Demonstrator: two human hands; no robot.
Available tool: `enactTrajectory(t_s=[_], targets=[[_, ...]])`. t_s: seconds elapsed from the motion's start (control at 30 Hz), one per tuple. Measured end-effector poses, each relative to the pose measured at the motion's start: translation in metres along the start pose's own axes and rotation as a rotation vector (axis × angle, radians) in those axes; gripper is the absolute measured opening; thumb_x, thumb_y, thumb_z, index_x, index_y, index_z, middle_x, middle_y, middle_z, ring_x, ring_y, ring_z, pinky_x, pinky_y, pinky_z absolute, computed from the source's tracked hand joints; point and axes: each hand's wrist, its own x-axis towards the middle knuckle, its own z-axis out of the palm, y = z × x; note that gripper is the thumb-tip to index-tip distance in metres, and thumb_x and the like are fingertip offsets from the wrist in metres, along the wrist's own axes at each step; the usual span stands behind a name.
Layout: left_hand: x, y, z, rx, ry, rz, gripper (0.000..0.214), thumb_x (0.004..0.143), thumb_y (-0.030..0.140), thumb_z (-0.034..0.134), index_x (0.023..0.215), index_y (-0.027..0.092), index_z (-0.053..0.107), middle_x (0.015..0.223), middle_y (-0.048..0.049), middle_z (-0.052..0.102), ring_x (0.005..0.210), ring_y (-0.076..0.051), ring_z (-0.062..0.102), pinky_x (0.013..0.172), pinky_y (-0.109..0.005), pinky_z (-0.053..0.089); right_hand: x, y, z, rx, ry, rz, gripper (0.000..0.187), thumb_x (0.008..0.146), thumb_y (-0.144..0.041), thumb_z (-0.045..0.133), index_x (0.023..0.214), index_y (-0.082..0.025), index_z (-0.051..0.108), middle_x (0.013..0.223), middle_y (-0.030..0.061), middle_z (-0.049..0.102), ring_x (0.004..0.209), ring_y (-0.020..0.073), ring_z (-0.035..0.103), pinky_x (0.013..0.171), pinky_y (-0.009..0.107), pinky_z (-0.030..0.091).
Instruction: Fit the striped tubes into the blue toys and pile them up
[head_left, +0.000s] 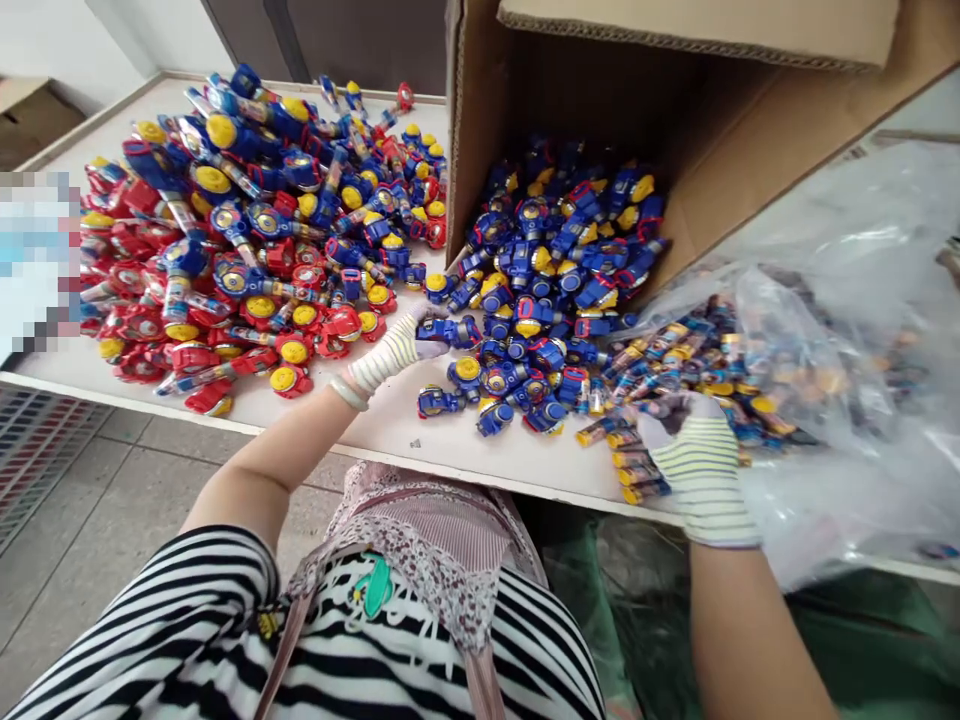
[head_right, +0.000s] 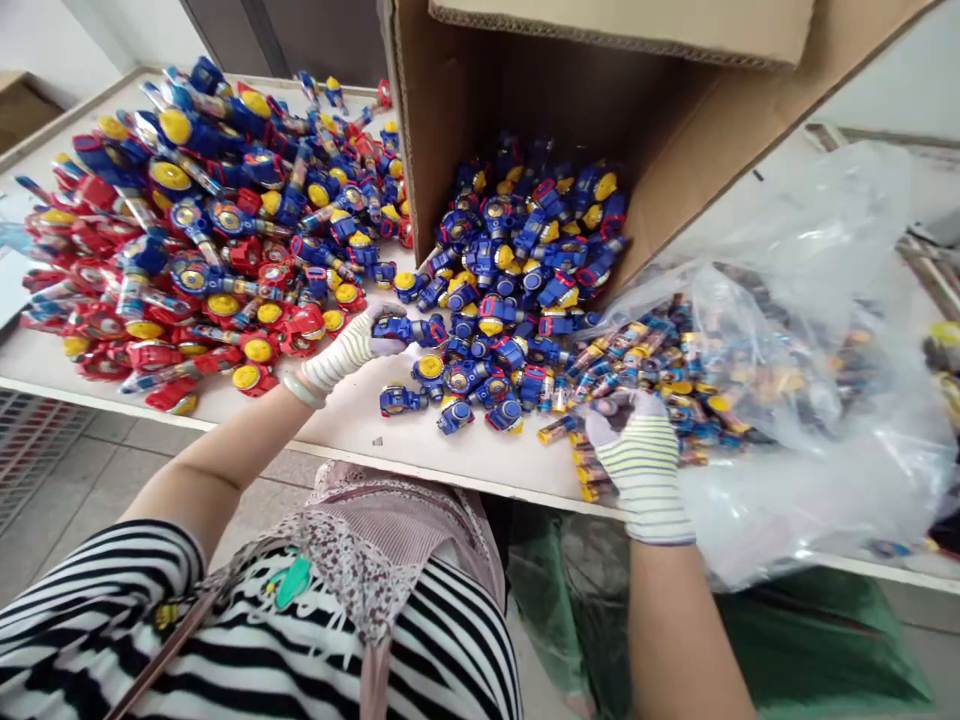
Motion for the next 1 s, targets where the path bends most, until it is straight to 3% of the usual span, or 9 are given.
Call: enactTrajectory(t_s=[0.07, 0.13, 0.23, 0.33, 0.5, 0.63, 0.8, 0.9, 1.0], targets=[[-0.012, 0.018, 0.006, -0.136, -0.177, 0.040, 0.056, 0.076, 0.030, 0.079, 0.127, 0.017, 0.060, 0.114, -0.0079, 0.066, 0.099, -0.023, 0.065, 0.088, -0.033, 0.054, -0.011, -0.035, 0.010, 0.385, 0.027, 0.031, 0.025, 0.073, -0.036, 0.066, 0.093, -0.026, 0.055, 0.098, 0.0095, 0.066, 0.089, 0.0274, 0.067, 0.083, 0.047, 0.057], [-0.021, 0.032, 0.015, -0.208, -0.343, 0.063, 0.054, 0.081, 0.038, 0.078, 0.129, 0.019, 0.061, 0.115, -0.0080, 0.066, 0.100, -0.023, 0.065, 0.088, -0.032, 0.054, -0.020, -0.068, 0.030, 0.719, -0.080, 0.098, 0.029, 0.072, -0.036, 0.067, 0.096, -0.027, 0.055, 0.094, 0.0034, 0.066, 0.079, 0.0227, 0.068, 0.073, 0.041, 0.060], [-0.029, 0.042, 0.030, -0.274, -0.423, 0.068, 0.055, 0.084, 0.044, 0.076, 0.131, 0.021, 0.060, 0.113, -0.0073, 0.067, 0.095, -0.021, 0.066, 0.086, -0.032, 0.054, -0.031, -0.099, 0.061, 0.954, -0.233, 0.168, 0.032, 0.076, -0.039, 0.065, 0.104, -0.026, 0.059, 0.088, 0.0004, 0.067, 0.069, 0.0182, 0.067, 0.065, 0.036, 0.061], [-0.032, 0.041, 0.035, -0.333, -0.360, 0.021, 0.055, 0.086, 0.045, 0.074, 0.132, 0.021, 0.058, 0.104, -0.0057, 0.066, 0.080, -0.016, 0.064, 0.075, -0.028, 0.054, -0.042, -0.106, 0.074, 0.874, -0.274, 0.104, 0.032, 0.083, -0.042, 0.066, 0.109, -0.024, 0.065, 0.097, 0.0044, 0.071, 0.082, 0.0191, 0.069, 0.075, 0.036, 0.060], [-0.035, 0.036, 0.031, -0.437, -0.280, -0.031, 0.058, 0.085, 0.049, 0.072, 0.133, 0.022, 0.053, 0.091, -0.0019, 0.061, 0.062, -0.011, 0.055, 0.056, -0.022, 0.045, -0.047, -0.094, 0.067, 0.755, -0.122, 0.021, 0.035, 0.083, -0.046, 0.074, 0.107, -0.023, 0.066, 0.105, 0.0073, 0.071, 0.090, 0.0215, 0.069, 0.085, 0.040, 0.059], [-0.037, 0.047, 0.029, -0.288, -0.266, 0.035, 0.052, 0.085, 0.049, 0.074, 0.124, 0.018, 0.059, 0.101, -0.0041, 0.063, 0.084, -0.017, 0.060, 0.075, -0.027, 0.051, -0.042, -0.090, 0.065, 0.592, -0.219, -0.137, 0.035, 0.092, -0.048, 0.063, 0.115, -0.022, 0.064, 0.113, 0.0103, 0.072, 0.101, 0.0247, 0.070, 0.092, 0.044, 0.058], [-0.035, 0.063, 0.033, -0.191, -0.331, 0.057, 0.048, 0.087, 0.053, 0.072, 0.113, 0.015, 0.063, 0.108, -0.0081, 0.066, 0.101, -0.022, 0.062, 0.095, -0.035, 0.050, -0.042, -0.097, 0.069, 0.106, -0.316, -0.400, 0.041, 0.100, -0.045, 0.048, 0.125, -0.017, 0.063, 0.122, 0.0177, 0.071, 0.110, 0.0306, 0.068, 0.096, 0.046, 0.053], [-0.033, 0.067, 0.034, -0.179, -0.395, 0.041, 0.051, 0.086, 0.057, 0.073, 0.112, 0.015, 0.063, 0.106, -0.0087, 0.067, 0.099, -0.023, 0.063, 0.095, -0.037, 0.051, -0.047, -0.103, 0.072, 0.001, -0.373, -0.372, 0.045, 0.098, -0.052, 0.049, 0.115, -0.015, 0.067, 0.111, 0.0190, 0.073, 0.097, 0.0313, 0.069, 0.087, 0.043, 0.053], [-0.031, 0.069, 0.031, -0.158, -0.448, 0.096, 0.051, 0.084, 0.057, 0.074, 0.113, 0.015, 0.063, 0.105, -0.0084, 0.067, 0.102, -0.024, 0.063, 0.097, -0.038, 0.050, -0.056, -0.107, 0.075, 0.278, -0.465, -0.246, 0.052, 0.096, -0.064, 0.045, 0.096, -0.018, 0.067, 0.088, 0.0118, 0.071, 0.076, 0.0232, 0.065, 0.071, 0.034, 0.052]])
